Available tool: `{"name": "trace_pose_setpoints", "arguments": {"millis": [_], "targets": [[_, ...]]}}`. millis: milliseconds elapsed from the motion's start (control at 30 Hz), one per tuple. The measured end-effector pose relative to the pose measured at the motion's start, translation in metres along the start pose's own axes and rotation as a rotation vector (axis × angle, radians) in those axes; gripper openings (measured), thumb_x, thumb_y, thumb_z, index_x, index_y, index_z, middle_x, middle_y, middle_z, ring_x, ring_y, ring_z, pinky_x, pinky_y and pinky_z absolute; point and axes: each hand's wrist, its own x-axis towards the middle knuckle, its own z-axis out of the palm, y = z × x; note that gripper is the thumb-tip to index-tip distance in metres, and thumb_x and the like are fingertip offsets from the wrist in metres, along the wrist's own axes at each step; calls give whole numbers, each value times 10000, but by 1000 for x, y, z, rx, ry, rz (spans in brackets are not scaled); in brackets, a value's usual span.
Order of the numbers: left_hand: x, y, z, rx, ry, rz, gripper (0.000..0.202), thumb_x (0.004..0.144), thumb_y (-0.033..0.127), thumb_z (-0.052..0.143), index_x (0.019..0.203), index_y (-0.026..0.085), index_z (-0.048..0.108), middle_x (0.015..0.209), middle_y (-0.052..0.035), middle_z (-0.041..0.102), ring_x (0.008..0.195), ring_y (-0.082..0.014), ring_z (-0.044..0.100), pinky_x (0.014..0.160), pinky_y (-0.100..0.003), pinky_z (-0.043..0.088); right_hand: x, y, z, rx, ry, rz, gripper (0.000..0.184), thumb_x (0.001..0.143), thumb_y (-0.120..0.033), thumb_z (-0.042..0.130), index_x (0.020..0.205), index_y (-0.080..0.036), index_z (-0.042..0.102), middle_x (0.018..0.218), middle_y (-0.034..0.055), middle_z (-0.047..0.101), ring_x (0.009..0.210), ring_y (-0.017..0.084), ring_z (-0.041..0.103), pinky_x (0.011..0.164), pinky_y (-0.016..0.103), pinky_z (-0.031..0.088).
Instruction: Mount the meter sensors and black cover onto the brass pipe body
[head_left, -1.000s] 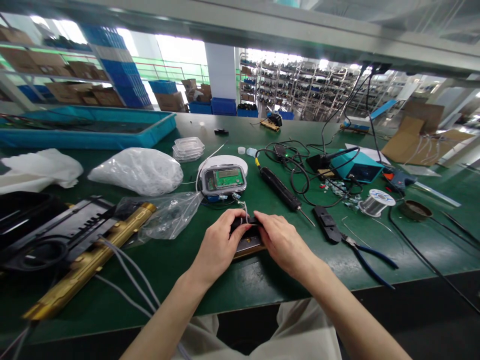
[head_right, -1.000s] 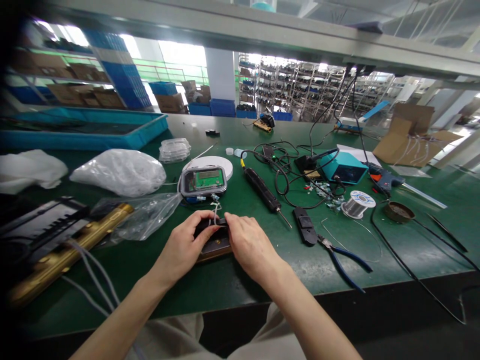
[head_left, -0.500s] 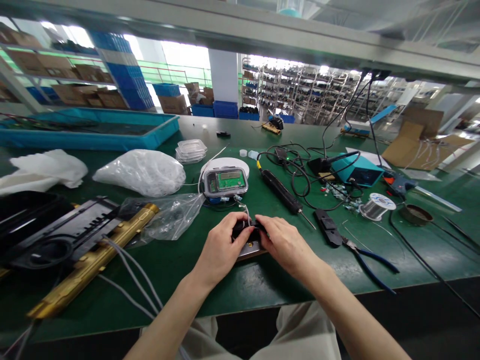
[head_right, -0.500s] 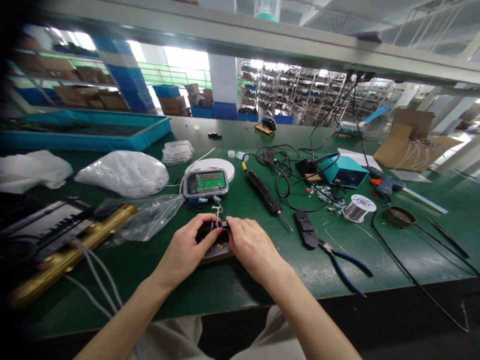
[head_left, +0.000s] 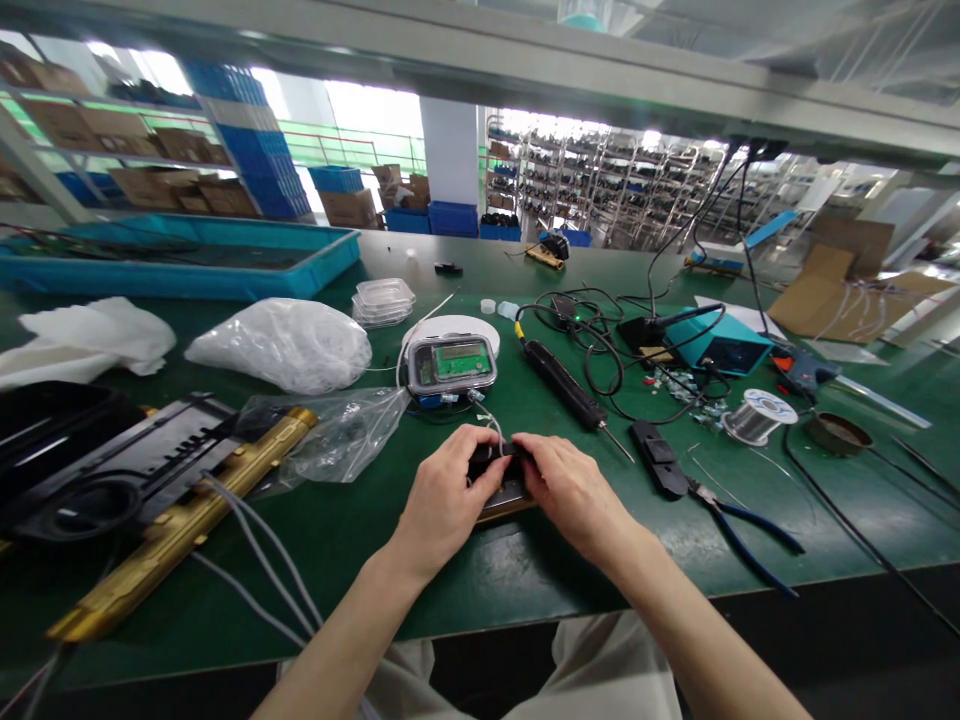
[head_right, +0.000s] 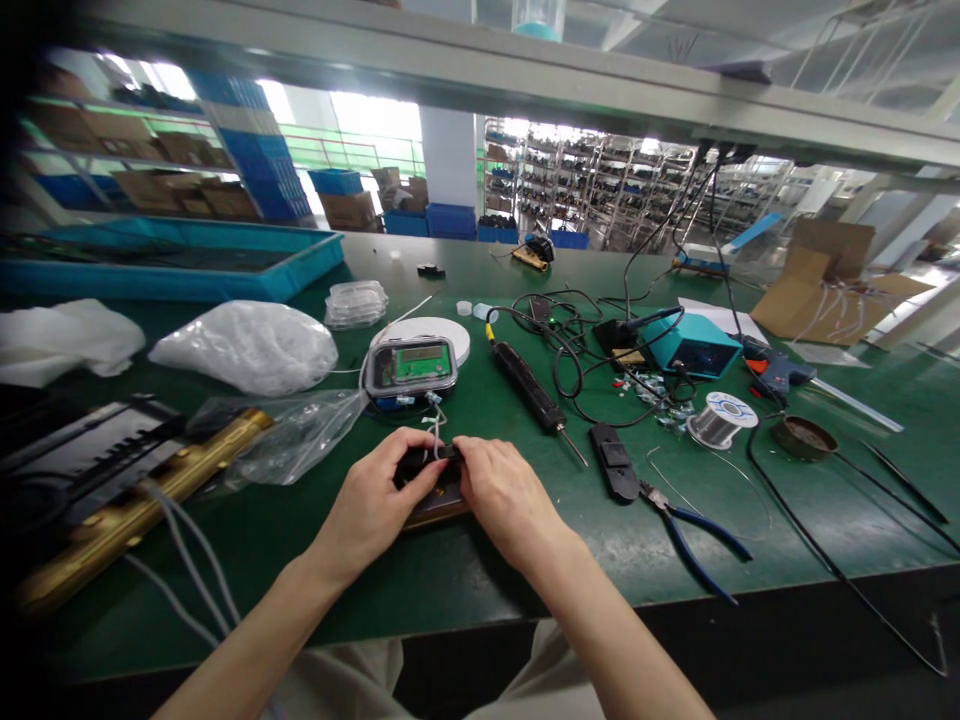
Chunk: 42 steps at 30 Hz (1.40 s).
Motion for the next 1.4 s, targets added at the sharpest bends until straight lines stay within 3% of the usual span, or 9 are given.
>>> {"name": "trace_pose_setpoints", "arguments": {"millis": [233, 533, 767, 867, 1033, 1200, 1300, 1400], "targets": [[0, -3, 0, -20, -3, -6, 86, 844, 228, 566, 927, 206, 563, 907, -2, 599, 829, -185, 572, 791, -291, 443, 3, 2, -6, 148, -72, 88, 263, 898, -145, 432, 1106, -112, 590, 1040, 132, 693, 946, 217, 658, 845, 382, 552], [2, 0, 1, -86, 14, -87, 89, 818, 225, 609, 900, 208, 578, 886, 27, 613, 805, -163, 574, 770, -268, 426, 7, 2, -9, 159, -104, 121, 237, 883, -132, 445, 1064, -141, 598, 1003, 109, 703, 898, 200, 665, 806, 345, 544], [1, 0, 2, -67, 38, -69, 104, 783, 143, 590, 866, 204, 577, 859, 23, 612, 803, -170, 578, 764, -275, 428, 10, 1, -12, 189, -182, 210, 199, 870, -143, 469, 1025, -159, 593, 957, 82, 688, 863, 194, 642, 790, 351, 522], [0, -2, 2, -48, 27, -55, 137, 794, 127, 607, 904, 206, 583, 895, 24, 620, 825, -166, 585, 791, -274, 434, 12, 1, -20, 298, -226, 231, 216, 859, -159, 477, 1039, -170, 596, 980, 73, 686, 893, 184, 636, 820, 358, 514], [-4, -5, 2, -44, 46, -45, 114, 831, 148, 597, 924, 208, 571, 939, 3, 618, 875, -189, 592, 832, -303, 441, 26, 3, -33, 690, -404, 384, 378, 800, -277, 597, 1158, -160, 560, 1106, 78, 656, 974, 168, 618, 870, 315, 499], [-6, -6, 5, -161, 104, -66, 323, 842, 149, 632, 1094, 231, 447, 971, 19, 600, 883, -160, 601, 809, -264, 444, 49, 9, -26, 784, -674, 472, 455, 842, -532, 500, 959, -116, 643, 827, 27, 625, 718, 113, 532, 646, 235, 426], [-7, -4, 4, -184, 78, -52, 335, 844, 98, 595, 1089, 227, 406, 970, 14, 587, 896, -156, 596, 827, -265, 445, 59, 9, -19, 797, -771, 450, 477, 826, -570, 504, 828, -116, 648, 684, -18, 520, 630, 85, 419, 577, 224, 337], [-11, 1, -5, -114, 88, -57, 371, 824, 118, 623, 1100, 221, 397, 1015, -16, 559, 951, -184, 577, 869, -307, 452, 64, 8, -15, 919, -798, 478, 434, 810, -542, 550, 806, -119, 647, 667, -34, 504, 616, 74, 397, 586, 218, 321]]}}
